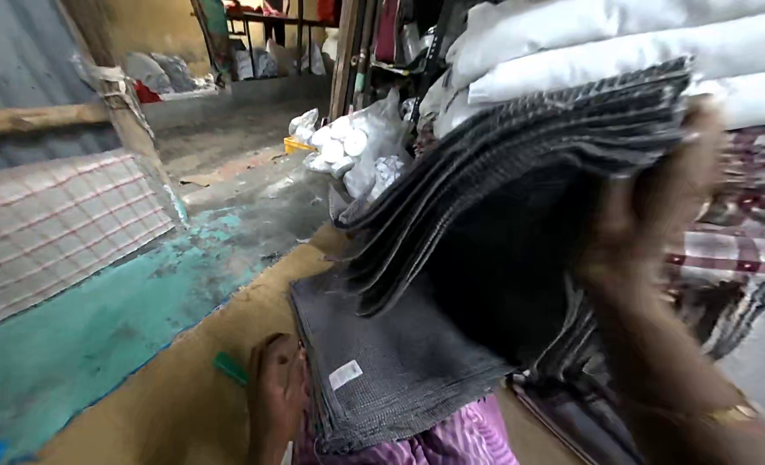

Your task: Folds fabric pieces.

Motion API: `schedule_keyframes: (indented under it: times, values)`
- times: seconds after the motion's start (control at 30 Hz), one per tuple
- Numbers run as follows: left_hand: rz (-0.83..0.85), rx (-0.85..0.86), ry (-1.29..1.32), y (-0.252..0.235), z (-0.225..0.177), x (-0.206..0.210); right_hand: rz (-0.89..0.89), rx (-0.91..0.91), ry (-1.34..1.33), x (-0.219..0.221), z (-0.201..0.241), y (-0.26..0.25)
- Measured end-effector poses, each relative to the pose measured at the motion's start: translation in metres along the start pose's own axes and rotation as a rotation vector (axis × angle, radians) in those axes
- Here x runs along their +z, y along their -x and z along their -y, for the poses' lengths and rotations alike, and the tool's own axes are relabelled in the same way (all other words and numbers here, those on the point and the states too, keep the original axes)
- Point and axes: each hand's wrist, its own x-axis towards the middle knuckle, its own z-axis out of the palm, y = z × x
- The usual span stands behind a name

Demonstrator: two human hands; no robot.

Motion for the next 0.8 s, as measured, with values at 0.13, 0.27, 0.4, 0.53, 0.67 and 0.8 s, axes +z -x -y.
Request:
schedule_keyframes:
  times: [0.13,0.27,0.4,0.53,0.67,0.8]
  values:
    - [-0.077,0.085,-0.093,-0.034,-0.017,-0.022,0.336,0.205,0.019,0.011,-0.004,-0.028]
    - [-0.047,0.100,-0.007,-0.086,-0.064,-0.015,0.327,0.061,-0.054,0.023,0.006,-0.036]
    - [0.064,0.249,0.131,-0.132,-0.141,0.047,0.505,-0.045,-0.181,0.037,0.025,-0.039]
    - [0.223,-0.013,0.088,-0.153,-0.136,0.102,0.565,-0.017,-0.157,0.005,0.005,-0.047]
    - [0.645,-0.158,0.018,-0.183,-0.111,0.108,0.435,0.315,-0.072,-0.036,-0.046,-0.072]
    - [0.546,0.253,-0.226,-0.265,-0.185,0.053,0.185,0.498,-0.048,-0.093,-0.101,-0.105]
